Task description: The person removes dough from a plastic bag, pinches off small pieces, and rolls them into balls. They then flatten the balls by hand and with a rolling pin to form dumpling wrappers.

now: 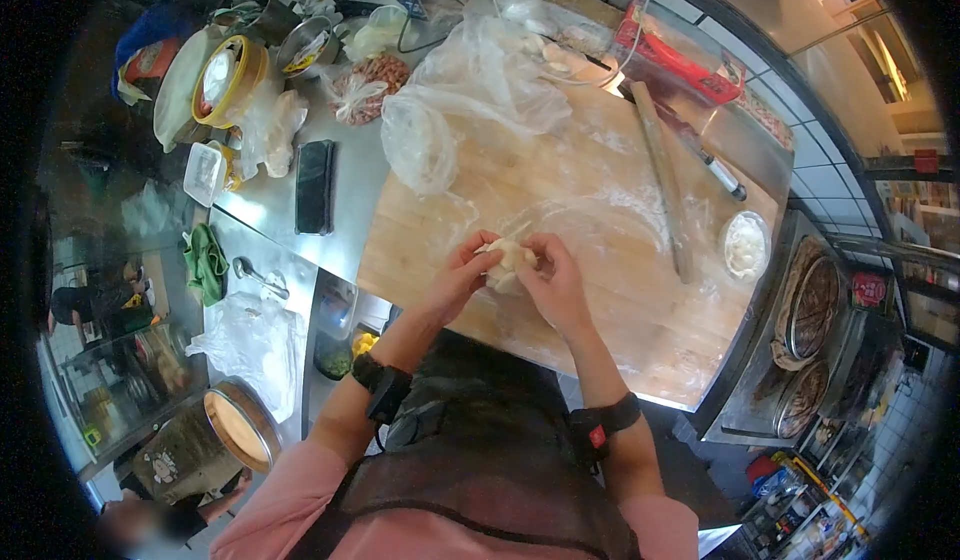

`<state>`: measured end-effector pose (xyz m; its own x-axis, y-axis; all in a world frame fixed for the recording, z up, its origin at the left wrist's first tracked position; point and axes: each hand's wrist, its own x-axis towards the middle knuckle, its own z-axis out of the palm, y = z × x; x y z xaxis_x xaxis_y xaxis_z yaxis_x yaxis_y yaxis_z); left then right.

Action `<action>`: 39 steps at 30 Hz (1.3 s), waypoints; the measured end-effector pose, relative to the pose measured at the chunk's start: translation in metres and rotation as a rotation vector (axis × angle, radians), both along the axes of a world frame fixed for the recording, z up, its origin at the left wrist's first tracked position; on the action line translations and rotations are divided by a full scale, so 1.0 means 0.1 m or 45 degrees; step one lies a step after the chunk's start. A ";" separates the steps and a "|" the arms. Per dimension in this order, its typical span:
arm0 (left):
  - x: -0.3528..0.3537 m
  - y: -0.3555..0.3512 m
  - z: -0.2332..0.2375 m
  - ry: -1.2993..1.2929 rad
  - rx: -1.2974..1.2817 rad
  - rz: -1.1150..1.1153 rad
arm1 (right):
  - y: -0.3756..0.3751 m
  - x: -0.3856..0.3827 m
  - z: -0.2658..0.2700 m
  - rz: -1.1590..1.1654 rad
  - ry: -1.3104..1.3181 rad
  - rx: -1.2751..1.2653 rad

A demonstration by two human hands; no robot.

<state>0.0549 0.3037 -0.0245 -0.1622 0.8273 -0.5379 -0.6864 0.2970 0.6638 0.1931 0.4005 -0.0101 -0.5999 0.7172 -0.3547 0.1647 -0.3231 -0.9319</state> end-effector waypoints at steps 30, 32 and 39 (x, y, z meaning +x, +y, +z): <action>-0.06 -0.22 0.01 0.673 0.163 -0.450 | -0.18 0.05 0.05 0.247 -0.318 0.567; -0.05 -0.25 -0.05 0.232 0.133 -0.216 | -0.18 0.09 -0.01 0.202 -0.301 0.502; -0.12 -0.28 0.05 -0.079 -0.034 -0.028 | -0.14 -0.01 0.06 -0.122 -0.563 1.425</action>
<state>0.0426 0.2754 -0.0193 -0.1098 0.8156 -0.5681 -0.7189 0.3295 0.6121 0.1924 0.3864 -0.0044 -0.5108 0.7937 0.3304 0.5597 0.5987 -0.5730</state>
